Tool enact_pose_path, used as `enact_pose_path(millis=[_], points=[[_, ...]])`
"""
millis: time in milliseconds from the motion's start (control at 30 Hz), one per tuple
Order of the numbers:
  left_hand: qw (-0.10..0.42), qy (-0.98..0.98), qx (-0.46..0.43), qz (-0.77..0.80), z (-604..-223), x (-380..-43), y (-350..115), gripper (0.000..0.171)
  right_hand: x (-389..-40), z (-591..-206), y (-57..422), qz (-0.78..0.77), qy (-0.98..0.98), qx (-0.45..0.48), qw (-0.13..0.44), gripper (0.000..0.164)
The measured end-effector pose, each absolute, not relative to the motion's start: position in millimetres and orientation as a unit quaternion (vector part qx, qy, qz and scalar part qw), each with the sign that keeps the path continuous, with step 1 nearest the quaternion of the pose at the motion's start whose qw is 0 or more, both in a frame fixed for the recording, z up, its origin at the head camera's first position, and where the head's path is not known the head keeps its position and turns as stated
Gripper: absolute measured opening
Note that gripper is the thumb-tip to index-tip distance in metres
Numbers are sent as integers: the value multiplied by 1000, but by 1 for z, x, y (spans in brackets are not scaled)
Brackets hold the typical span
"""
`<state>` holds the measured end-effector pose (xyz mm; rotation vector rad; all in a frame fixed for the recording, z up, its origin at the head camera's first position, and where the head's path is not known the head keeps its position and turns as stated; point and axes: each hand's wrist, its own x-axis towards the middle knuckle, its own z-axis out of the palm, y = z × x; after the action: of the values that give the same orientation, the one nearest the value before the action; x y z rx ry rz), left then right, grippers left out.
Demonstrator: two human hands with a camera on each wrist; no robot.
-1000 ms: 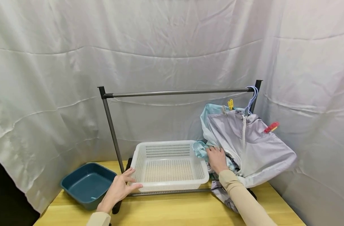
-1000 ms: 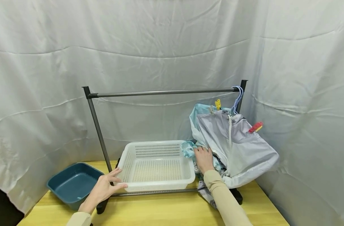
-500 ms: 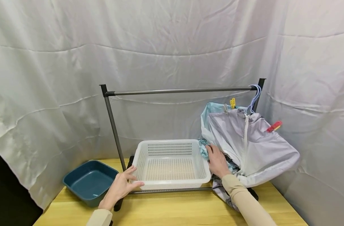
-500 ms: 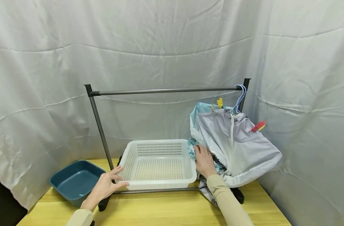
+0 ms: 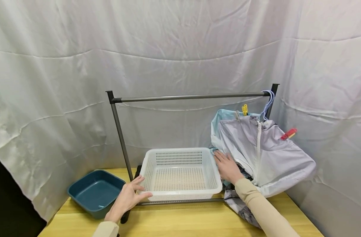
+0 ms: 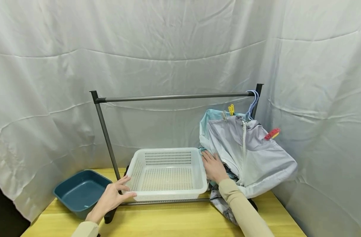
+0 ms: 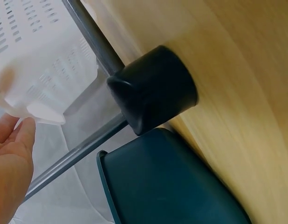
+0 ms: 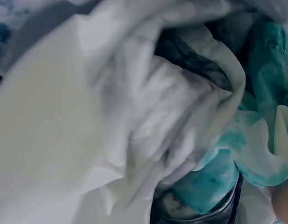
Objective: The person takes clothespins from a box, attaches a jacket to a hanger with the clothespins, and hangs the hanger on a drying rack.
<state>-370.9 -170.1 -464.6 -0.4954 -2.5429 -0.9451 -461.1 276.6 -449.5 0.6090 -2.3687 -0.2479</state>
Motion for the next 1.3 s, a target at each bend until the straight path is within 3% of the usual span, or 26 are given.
enact_pose_path(millis=[133,367,667,1067,1300], points=[[191,-906,-179,-333,-465,-369,-170,43,-453,-452,278,-149,-913,176,335,61],[191,-907,-180,-329,-465,-368,-170,47,-447,-458,281,-169,-902,159,364,51],[200,-902,-189,-332,-462,-369,-169,47,-451,-468,287,3,-949,143,280,50],[222,-895,-199,-331,-459,-372,-166,46,-448,-450,278,44,-964,166,202,47],[224,-898,-188,-330,-466,-368,-168,43,-434,-445,280,89,-953,206,202,46]])
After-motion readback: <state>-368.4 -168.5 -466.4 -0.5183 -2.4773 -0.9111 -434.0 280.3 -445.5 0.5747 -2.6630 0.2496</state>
